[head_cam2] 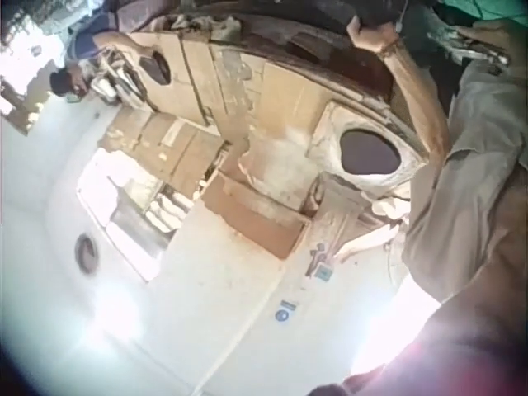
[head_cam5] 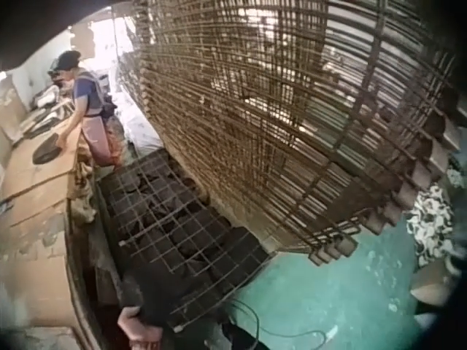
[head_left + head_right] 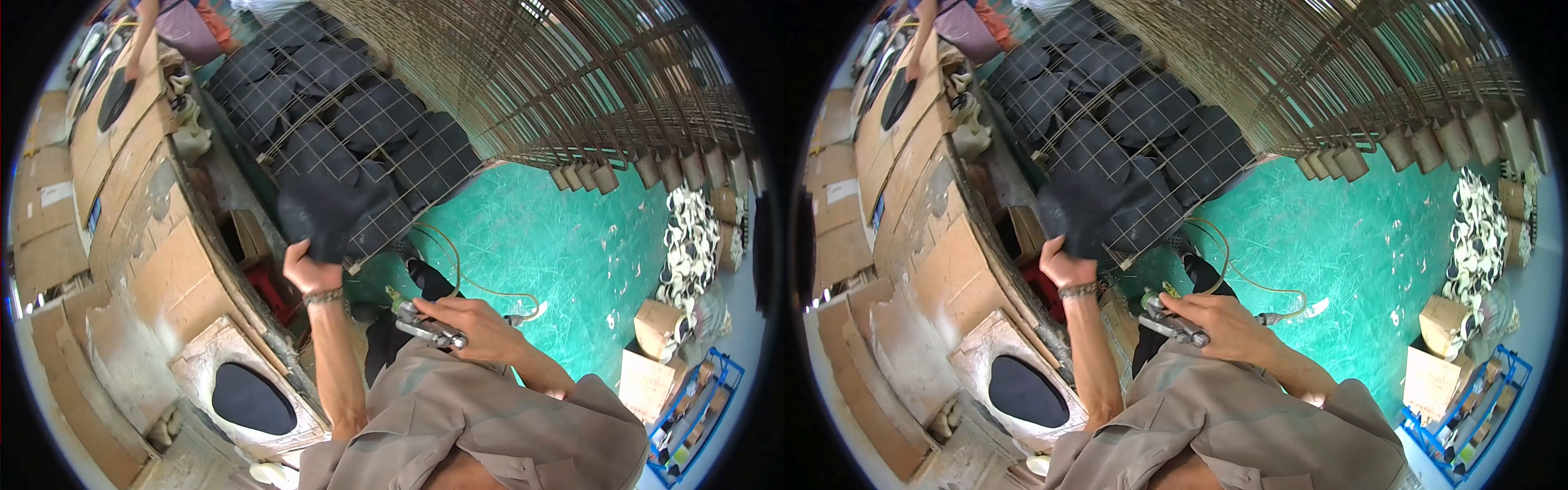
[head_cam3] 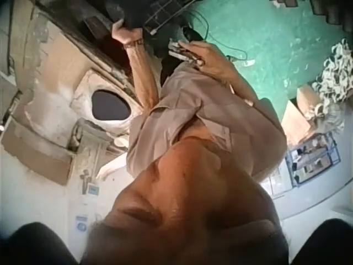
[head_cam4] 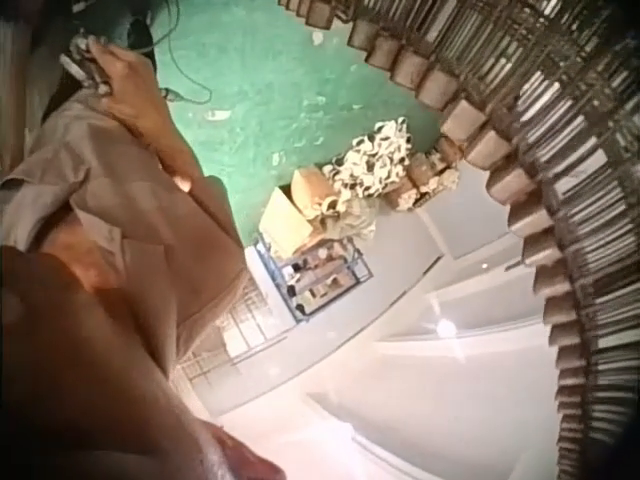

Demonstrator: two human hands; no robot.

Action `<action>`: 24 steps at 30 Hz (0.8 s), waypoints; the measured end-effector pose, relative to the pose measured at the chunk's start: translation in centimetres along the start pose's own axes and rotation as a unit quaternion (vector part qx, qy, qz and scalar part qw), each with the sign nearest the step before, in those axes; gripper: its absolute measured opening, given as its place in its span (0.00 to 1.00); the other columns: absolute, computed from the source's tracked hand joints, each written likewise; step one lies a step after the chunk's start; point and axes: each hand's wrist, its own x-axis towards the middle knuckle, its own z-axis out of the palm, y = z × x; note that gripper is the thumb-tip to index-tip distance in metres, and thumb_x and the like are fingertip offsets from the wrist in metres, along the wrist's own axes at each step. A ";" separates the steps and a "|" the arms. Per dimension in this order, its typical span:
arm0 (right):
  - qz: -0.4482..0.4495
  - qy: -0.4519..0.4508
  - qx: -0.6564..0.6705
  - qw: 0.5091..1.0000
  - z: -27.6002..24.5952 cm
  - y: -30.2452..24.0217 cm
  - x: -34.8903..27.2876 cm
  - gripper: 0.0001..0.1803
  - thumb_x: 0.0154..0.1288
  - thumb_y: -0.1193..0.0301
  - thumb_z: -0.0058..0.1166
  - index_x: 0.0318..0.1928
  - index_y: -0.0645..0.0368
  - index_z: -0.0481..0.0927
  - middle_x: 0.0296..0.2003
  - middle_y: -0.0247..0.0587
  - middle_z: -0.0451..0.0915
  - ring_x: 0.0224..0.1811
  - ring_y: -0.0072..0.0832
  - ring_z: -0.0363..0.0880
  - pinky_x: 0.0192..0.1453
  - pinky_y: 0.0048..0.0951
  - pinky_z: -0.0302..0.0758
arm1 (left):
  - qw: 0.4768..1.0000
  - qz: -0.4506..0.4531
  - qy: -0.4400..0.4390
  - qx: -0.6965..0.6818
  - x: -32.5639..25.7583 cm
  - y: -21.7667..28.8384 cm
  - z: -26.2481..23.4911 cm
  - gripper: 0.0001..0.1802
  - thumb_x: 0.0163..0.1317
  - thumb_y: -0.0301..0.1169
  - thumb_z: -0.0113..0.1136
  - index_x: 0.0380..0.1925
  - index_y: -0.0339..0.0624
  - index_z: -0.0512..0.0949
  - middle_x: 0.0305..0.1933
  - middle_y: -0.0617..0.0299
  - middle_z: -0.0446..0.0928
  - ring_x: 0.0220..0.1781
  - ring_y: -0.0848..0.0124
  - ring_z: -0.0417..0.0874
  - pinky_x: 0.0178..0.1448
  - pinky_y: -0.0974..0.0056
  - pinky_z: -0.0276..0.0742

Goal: The recorder uses a spray gun to apply adhesive to black material components and organizes them on a rack and the floor.

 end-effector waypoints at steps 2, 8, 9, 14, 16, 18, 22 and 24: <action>0.040 0.047 -0.005 0.998 -1.5 1.0 -0.4 0.41 0.51 0.84 0.59 0.71 0.57 0.71 0.46 0.49 0.83 0.44 0.44 0.83 0.49 0.37 0.79 | 0.996 -0.055 -0.072 -0.015 2.6 -4.0 1.5 0.29 0.52 0.28 0.52 0.56 0.29 0.76 0.57 0.46 0.80 0.60 0.45 0.80 0.70 0.44 0.74; 0.127 0.098 -0.024 0.987 -4.0 3.2 -2.7 0.44 0.46 0.85 0.60 0.71 0.58 0.71 0.49 0.50 0.83 0.47 0.44 0.84 0.52 0.35 0.79 | 0.986 -0.131 -0.104 -0.008 13.2 -15.5 -3.8 0.26 0.56 0.31 0.53 0.55 0.32 0.77 0.54 0.48 0.82 0.58 0.48 0.82 0.70 0.43 0.74; 0.137 0.115 -0.016 0.984 -3.6 3.7 -2.7 0.45 0.45 0.85 0.59 0.71 0.58 0.72 0.48 0.51 0.83 0.47 0.44 0.84 0.52 0.36 0.79 | 0.986 -0.132 -0.094 0.028 15.0 -16.6 -5.8 0.25 0.59 0.34 0.55 0.55 0.34 0.77 0.52 0.49 0.83 0.57 0.50 0.82 0.69 0.45 0.74; 0.081 0.059 -0.017 0.995 -1.2 0.8 -1.7 0.43 0.47 0.87 0.59 0.70 0.60 0.72 0.48 0.51 0.83 0.46 0.44 0.85 0.52 0.37 0.79 | 0.730 -0.050 0.047 0.680 17.9 -14.3 -22.8 0.45 0.63 0.57 0.63 0.71 0.37 0.66 0.55 0.49 0.83 0.59 0.54 0.83 0.66 0.53 0.74; 0.079 0.062 -0.021 0.995 -0.1 0.7 -2.2 0.43 0.47 0.88 0.58 0.70 0.61 0.72 0.47 0.51 0.83 0.46 0.44 0.85 0.52 0.37 0.79 | 0.646 -0.003 -0.049 0.762 12.2 -16.0 -24.3 0.37 0.63 0.53 0.64 0.64 0.38 0.74 0.35 0.63 0.83 0.35 0.70 0.83 0.41 0.64 0.77; 0.014 0.003 -0.008 1.000 1.8 -1.3 -1.0 0.43 0.47 0.88 0.58 0.69 0.62 0.72 0.47 0.52 0.83 0.46 0.44 0.85 0.52 0.37 0.79 | 0.709 -0.074 -0.079 0.697 6.8 -12.3 -28.3 0.35 0.63 0.49 0.65 0.66 0.40 0.74 0.35 0.62 0.85 0.36 0.72 0.85 0.39 0.66 0.77; -0.114 -0.128 0.013 0.985 5.2 -6.4 0.2 0.46 0.42 0.85 0.61 0.70 0.62 0.71 0.47 0.51 0.84 0.47 0.47 0.83 0.54 0.39 0.79 | 0.777 -0.104 0.114 0.610 -4.9 -6.4 -37.1 0.31 0.62 0.43 0.66 0.65 0.45 0.76 0.39 0.61 0.86 0.35 0.71 0.87 0.40 0.64 0.81; -0.146 -0.224 0.002 0.964 7.0 -10.3 0.3 0.47 0.39 0.85 0.59 0.69 0.66 0.72 0.46 0.53 0.84 0.46 0.49 0.83 0.53 0.37 0.79 | 0.771 -0.088 0.202 0.598 -9.4 -3.8 -40.4 0.30 0.60 0.38 0.65 0.62 0.40 0.78 0.37 0.61 0.87 0.34 0.71 0.87 0.39 0.62 0.82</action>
